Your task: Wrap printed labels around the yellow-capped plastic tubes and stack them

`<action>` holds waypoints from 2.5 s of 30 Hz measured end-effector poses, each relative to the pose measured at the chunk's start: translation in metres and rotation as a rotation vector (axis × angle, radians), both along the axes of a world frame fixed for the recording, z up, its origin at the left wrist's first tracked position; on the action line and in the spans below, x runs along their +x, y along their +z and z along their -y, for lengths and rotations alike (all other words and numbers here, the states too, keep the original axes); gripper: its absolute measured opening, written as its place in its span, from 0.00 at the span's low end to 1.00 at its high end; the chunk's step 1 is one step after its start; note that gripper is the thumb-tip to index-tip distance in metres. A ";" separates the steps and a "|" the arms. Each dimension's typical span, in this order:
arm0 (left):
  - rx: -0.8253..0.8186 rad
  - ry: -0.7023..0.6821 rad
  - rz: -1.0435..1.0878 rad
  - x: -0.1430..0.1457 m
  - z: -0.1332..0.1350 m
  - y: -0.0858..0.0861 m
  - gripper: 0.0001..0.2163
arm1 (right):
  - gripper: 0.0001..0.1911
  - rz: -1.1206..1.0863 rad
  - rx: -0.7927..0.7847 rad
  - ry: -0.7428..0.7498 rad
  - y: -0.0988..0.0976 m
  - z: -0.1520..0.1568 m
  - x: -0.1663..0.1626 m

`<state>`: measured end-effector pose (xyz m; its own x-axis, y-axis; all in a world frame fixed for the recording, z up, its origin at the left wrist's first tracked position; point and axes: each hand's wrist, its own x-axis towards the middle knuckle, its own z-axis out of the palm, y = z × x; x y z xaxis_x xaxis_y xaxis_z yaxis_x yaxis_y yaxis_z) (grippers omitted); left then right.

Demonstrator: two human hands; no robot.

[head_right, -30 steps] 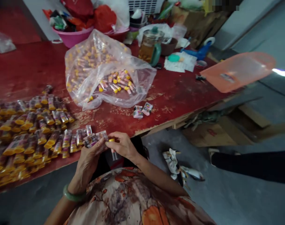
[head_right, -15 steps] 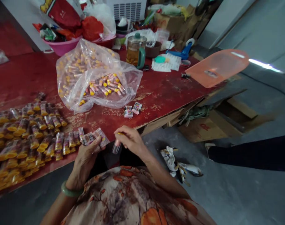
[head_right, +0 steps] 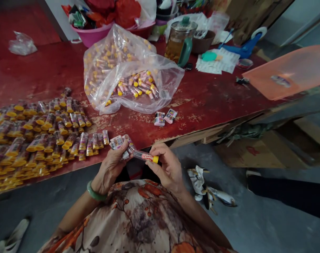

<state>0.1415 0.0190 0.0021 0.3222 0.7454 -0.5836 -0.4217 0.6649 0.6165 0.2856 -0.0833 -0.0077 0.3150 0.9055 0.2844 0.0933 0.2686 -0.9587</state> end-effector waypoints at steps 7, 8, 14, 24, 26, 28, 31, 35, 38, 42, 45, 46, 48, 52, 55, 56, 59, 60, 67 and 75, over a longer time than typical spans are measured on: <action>-0.006 -0.025 0.046 -0.004 0.006 0.004 0.14 | 0.20 0.653 0.242 -0.263 -0.002 0.002 -0.015; 0.006 -0.025 0.048 -0.005 0.007 0.004 0.15 | 0.22 0.730 0.275 -0.275 -0.003 0.003 -0.017; 0.064 -0.026 0.020 -0.006 0.011 0.001 0.17 | 0.25 0.854 0.325 -0.309 -0.009 0.003 -0.027; 0.116 -0.078 0.079 -0.012 0.013 0.002 0.16 | 0.19 0.540 0.163 -0.049 -0.003 -0.014 -0.017; 0.123 -0.100 0.092 -0.012 0.013 0.003 0.17 | 0.21 0.554 0.203 -0.102 0.001 -0.015 -0.016; 0.116 -0.123 0.118 -0.011 0.016 0.004 0.17 | 0.23 0.669 0.281 -0.168 0.000 -0.015 -0.017; 0.097 -0.131 0.150 -0.009 0.020 0.007 0.19 | 0.26 0.851 0.337 -0.226 -0.005 -0.015 -0.021; 0.109 -0.131 0.150 -0.009 0.023 0.007 0.18 | 0.26 0.838 0.352 -0.294 -0.008 -0.015 -0.028; 0.126 -0.128 0.153 -0.010 0.023 0.004 0.18 | 0.26 0.830 0.356 -0.324 -0.007 -0.016 -0.031; 0.134 -0.120 0.157 -0.011 0.022 0.001 0.17 | 0.25 0.806 0.360 -0.308 -0.003 -0.017 -0.031; 0.156 -0.125 0.145 -0.013 0.021 -0.001 0.15 | 0.22 0.659 0.297 -0.202 0.003 -0.017 -0.029; 0.170 -0.135 0.134 -0.015 0.021 -0.003 0.15 | 0.20 0.585 0.234 -0.159 0.005 -0.017 -0.028; 0.209 -0.162 0.102 -0.017 0.020 -0.007 0.14 | 0.16 0.401 0.066 -0.112 0.008 -0.018 -0.029; 0.342 -0.146 -0.002 -0.024 0.018 -0.018 0.11 | 0.15 0.033 -0.253 -0.085 0.005 -0.031 -0.035; 0.429 -0.130 -0.072 -0.031 0.016 -0.022 0.08 | 0.17 -0.118 -0.372 0.025 0.000 -0.046 -0.042; 0.439 -0.136 -0.081 -0.034 0.016 -0.023 0.08 | 0.17 -0.156 -0.398 0.061 -0.001 -0.051 -0.044; 0.393 -0.126 -0.102 -0.046 0.013 -0.025 0.12 | 0.18 -0.229 -0.456 0.126 -0.002 -0.065 -0.051; 0.359 -0.092 -0.114 -0.051 0.012 -0.025 0.14 | 0.19 -0.243 -0.464 0.126 -0.003 -0.072 -0.054; 0.157 0.038 -0.010 -0.088 0.011 -0.017 0.18 | 0.18 0.066 -0.403 0.114 -0.014 -0.170 -0.091; 0.115 0.027 0.116 -0.116 0.022 -0.009 0.13 | 0.11 0.539 -0.341 0.051 -0.025 -0.305 -0.151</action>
